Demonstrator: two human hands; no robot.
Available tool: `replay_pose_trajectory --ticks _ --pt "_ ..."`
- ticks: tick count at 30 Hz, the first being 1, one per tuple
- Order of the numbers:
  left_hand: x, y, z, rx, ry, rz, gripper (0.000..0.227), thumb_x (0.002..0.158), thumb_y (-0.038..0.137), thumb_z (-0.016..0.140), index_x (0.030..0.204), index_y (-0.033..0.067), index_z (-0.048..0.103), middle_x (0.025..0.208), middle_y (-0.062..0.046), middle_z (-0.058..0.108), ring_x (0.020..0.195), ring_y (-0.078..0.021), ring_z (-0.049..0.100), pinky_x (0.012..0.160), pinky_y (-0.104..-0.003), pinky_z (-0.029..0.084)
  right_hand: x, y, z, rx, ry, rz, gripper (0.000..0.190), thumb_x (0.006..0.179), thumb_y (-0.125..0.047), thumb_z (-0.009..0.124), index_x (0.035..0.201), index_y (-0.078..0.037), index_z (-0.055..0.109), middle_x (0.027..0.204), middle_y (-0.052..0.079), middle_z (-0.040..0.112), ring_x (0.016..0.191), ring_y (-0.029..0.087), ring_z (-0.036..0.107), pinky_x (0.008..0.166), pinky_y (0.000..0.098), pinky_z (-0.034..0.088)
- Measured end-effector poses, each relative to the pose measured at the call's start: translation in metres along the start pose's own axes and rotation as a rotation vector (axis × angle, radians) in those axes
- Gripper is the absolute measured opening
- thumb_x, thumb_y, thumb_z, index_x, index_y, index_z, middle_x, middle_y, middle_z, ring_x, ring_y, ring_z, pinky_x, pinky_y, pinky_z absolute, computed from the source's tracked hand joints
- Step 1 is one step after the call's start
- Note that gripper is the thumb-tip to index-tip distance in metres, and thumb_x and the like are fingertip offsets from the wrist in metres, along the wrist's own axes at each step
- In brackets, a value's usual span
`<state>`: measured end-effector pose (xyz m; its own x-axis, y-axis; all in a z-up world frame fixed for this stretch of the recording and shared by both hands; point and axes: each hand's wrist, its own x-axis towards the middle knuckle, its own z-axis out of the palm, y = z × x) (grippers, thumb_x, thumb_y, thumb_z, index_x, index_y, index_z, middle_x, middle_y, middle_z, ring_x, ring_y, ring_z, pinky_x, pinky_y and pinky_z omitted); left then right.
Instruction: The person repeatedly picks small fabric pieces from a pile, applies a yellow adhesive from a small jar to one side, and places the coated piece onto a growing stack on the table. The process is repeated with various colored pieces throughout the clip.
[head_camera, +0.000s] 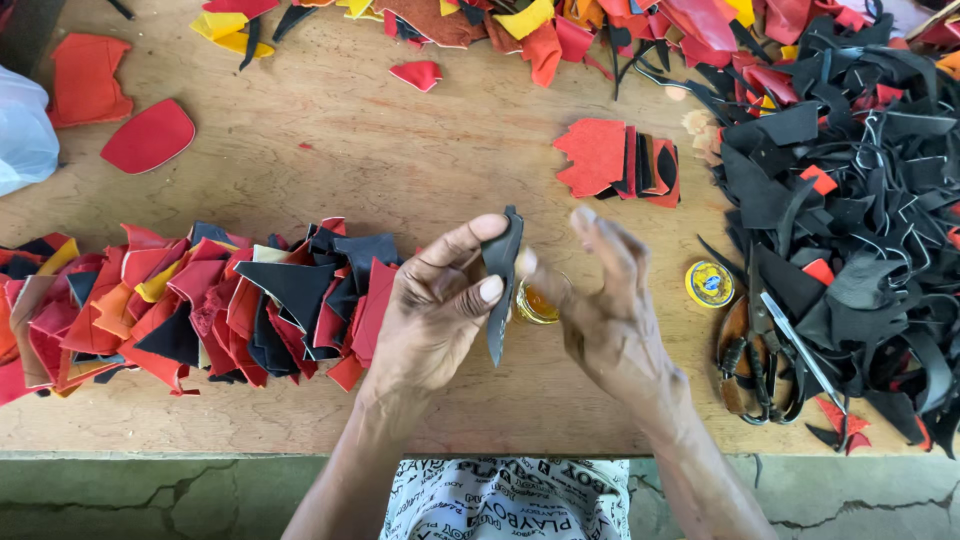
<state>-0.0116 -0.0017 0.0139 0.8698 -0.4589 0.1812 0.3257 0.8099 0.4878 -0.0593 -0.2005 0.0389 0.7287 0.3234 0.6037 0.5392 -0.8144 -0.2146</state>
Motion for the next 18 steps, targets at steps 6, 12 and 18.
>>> replay_pose_trajectory --ticks 6,12,18 --pt "-0.003 0.005 0.002 0.025 0.039 -0.011 0.051 0.092 -0.011 0.074 0.141 -0.0042 0.06 0.136 -0.012 0.066 0.121 -0.0189 0.065 0.103 -0.032 0.055 0.001 -0.005 -0.002 -0.037 0.053 -0.027 0.075 0.07 0.02 0.071 0.133 -0.021 0.071 0.154 0.013 0.035 0.139 0.04 0.042 0.115 0.0475 0.046" --pt "-0.005 0.005 0.0 0.06 0.017 -0.035 0.052 0.091 -0.009 0.075 0.141 -0.0033 0.06 0.136 -0.012 0.066 0.123 -0.018 0.065 0.105 -0.031 0.055 0.004 -0.001 -0.004 -0.056 0.062 -0.009 0.076 0.075 0.017 0.073 0.138 -0.025 0.067 0.154 0.013 0.036 0.14 0.038 0.043 0.114 0.0481 0.046" --pt "-0.009 0.001 -0.002 0.057 -0.021 -0.066 0.052 0.094 -0.01 0.076 0.145 -0.0045 0.062 0.131 -0.015 0.068 0.117 -0.0184 0.066 0.102 -0.032 0.055 0.012 0.006 -0.004 -0.04 0.057 0.074 0.076 0.086 0.018 0.07 0.149 -0.022 0.059 0.16 0.016 0.033 0.143 0.039 0.043 0.108 0.0446 0.049"
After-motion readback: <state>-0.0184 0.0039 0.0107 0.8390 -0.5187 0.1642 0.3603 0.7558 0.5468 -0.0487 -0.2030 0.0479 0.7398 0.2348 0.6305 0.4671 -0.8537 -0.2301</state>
